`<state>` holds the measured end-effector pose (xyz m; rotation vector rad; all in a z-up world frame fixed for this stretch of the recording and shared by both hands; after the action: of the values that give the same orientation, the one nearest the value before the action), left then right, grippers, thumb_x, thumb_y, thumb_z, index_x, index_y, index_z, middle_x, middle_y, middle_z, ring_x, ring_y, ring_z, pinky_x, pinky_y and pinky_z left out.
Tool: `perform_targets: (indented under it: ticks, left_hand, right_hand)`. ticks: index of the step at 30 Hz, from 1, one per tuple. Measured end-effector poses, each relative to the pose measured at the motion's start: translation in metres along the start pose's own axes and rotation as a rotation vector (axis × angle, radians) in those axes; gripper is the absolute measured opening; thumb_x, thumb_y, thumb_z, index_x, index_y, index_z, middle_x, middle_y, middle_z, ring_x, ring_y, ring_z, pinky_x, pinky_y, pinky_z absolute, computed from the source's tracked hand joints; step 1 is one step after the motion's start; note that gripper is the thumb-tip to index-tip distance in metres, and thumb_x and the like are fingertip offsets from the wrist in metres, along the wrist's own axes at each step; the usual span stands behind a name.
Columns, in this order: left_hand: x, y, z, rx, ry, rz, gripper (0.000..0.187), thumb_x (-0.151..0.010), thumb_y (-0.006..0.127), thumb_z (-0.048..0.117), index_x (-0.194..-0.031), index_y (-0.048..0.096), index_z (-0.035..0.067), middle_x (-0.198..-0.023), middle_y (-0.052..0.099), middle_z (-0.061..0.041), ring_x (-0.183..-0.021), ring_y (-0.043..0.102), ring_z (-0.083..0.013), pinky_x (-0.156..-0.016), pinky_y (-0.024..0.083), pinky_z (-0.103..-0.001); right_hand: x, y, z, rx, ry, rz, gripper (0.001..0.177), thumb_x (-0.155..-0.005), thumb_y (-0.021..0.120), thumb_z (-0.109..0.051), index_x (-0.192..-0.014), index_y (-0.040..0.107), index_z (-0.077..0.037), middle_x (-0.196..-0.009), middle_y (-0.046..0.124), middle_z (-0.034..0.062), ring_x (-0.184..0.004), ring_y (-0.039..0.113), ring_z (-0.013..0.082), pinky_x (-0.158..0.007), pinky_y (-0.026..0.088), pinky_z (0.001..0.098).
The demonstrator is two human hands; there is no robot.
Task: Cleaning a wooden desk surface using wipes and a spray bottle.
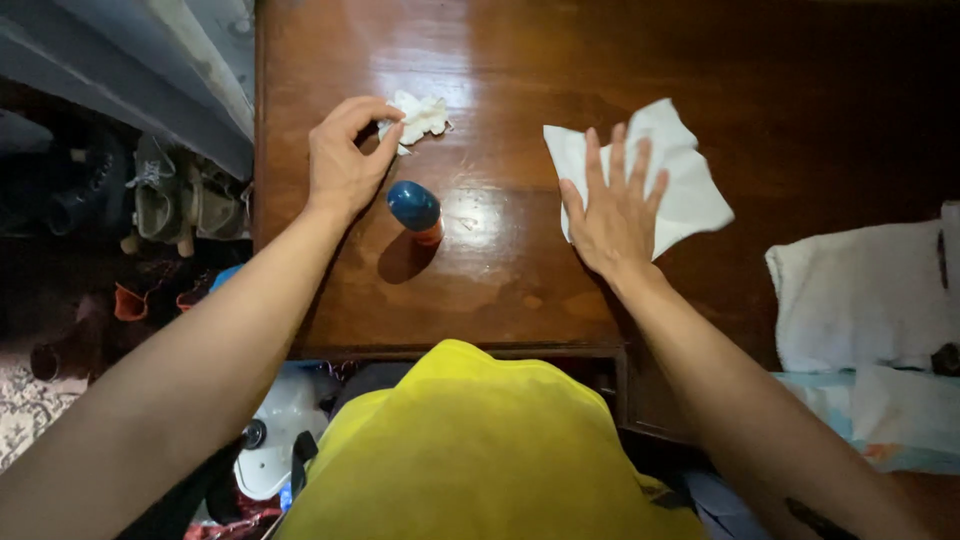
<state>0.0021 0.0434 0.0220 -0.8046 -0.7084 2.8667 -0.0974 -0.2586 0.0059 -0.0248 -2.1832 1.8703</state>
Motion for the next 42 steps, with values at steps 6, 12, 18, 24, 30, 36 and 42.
perform_targets:
  ticks: [6,12,18,24,30,36,42]
  left_hand:
    - [0.003,0.003,-0.007,-0.006,-0.045,0.011,0.011,-0.093,0.078,0.006,-0.104,0.075,0.005,-0.109,0.073,-0.014,-0.103,0.072,-0.0283,-0.091,0.056,-0.034]
    - [0.003,-0.001,-0.001,0.008,0.024,0.025,0.013,-0.093,0.077,0.003,-0.107,0.075,0.004,-0.115,0.073,-0.014,-0.109,0.072,-0.0293,-0.095,0.056,-0.034]
    - [0.007,0.001,-0.005,0.023,-0.008,0.021,0.012,-0.094,0.077,0.003,-0.106,0.075,0.005,-0.115,0.073,-0.014,-0.109,0.072,-0.0292,-0.095,0.056,-0.035]
    - [0.0,0.004,-0.006,0.004,-0.027,0.02,0.012,-0.093,0.077,0.004,-0.105,0.075,0.005,-0.114,0.073,-0.014,-0.107,0.072,-0.0296,-0.094,0.057,-0.035]
    - [0.001,0.0,-0.001,-0.077,-0.004,0.02,0.014,-0.093,0.077,0.008,-0.106,0.073,0.006,-0.13,0.07,-0.016,-0.117,0.066,-0.0343,-0.098,0.053,-0.04]
    - [0.006,0.001,0.001,-0.065,-0.052,-0.016,0.012,-0.096,0.071,0.007,-0.108,0.07,0.008,-0.132,0.072,-0.01,-0.123,0.066,-0.0333,-0.103,0.052,-0.041]
    - [0.007,-0.001,-0.001,-0.069,-0.055,0.006,0.015,-0.096,0.07,0.008,-0.111,0.069,0.009,-0.127,0.072,-0.011,-0.119,0.066,-0.0335,-0.102,0.051,-0.041]
  right_hand:
    - [0.041,0.015,-0.032,-0.14,-0.592,0.03,0.069,-0.104,0.047,-0.029,-0.166,0.022,-0.012,-0.173,0.029,0.0113,-0.16,0.019,0.0336,-0.128,0.014,0.061]
    - [0.068,-0.007,-0.018,-0.37,-0.619,-0.058,0.095,-0.072,0.053,-0.014,-0.162,0.025,-0.012,-0.168,0.032,0.0114,-0.158,0.025,0.0298,-0.128,0.009,0.0603]
    - [0.066,0.011,0.003,-0.302,-0.269,0.163,0.081,-0.1,0.053,-0.037,-0.166,0.017,-0.01,-0.173,0.016,0.0223,-0.16,0.008,0.0431,-0.122,-0.003,0.0671]
    - [0.011,0.021,-0.005,-0.109,0.039,0.028,0.075,-0.105,0.04,-0.052,-0.166,0.014,-0.017,-0.171,0.001,0.021,-0.156,-0.005,0.0436,-0.114,-0.006,0.0746]
    - [-0.018,0.022,-0.047,-0.063,-0.237,0.086,0.065,-0.11,0.037,-0.042,-0.167,0.02,-0.016,-0.173,0.009,0.0174,-0.157,0.003,0.0426,-0.119,0.001,0.072]
    - [0.035,0.018,-0.051,-0.06,-0.437,0.076,0.061,-0.107,0.039,-0.037,-0.165,0.03,-0.019,-0.172,0.022,0.0165,-0.158,0.014,0.0414,-0.122,0.007,0.0671]
    - [0.032,0.028,0.002,-0.032,-0.399,0.056,0.06,-0.107,0.039,-0.042,-0.163,0.031,-0.022,-0.171,0.023,0.0144,-0.157,0.017,0.0367,-0.124,0.007,0.0643]
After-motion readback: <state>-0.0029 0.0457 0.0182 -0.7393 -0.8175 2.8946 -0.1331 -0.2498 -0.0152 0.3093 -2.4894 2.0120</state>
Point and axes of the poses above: each hand's wrist, its own x-axis away from the middle knuckle, its own y-axis out of the palm, z = x × y, the point moved 8 cm from there along -x, towards the middle knuckle
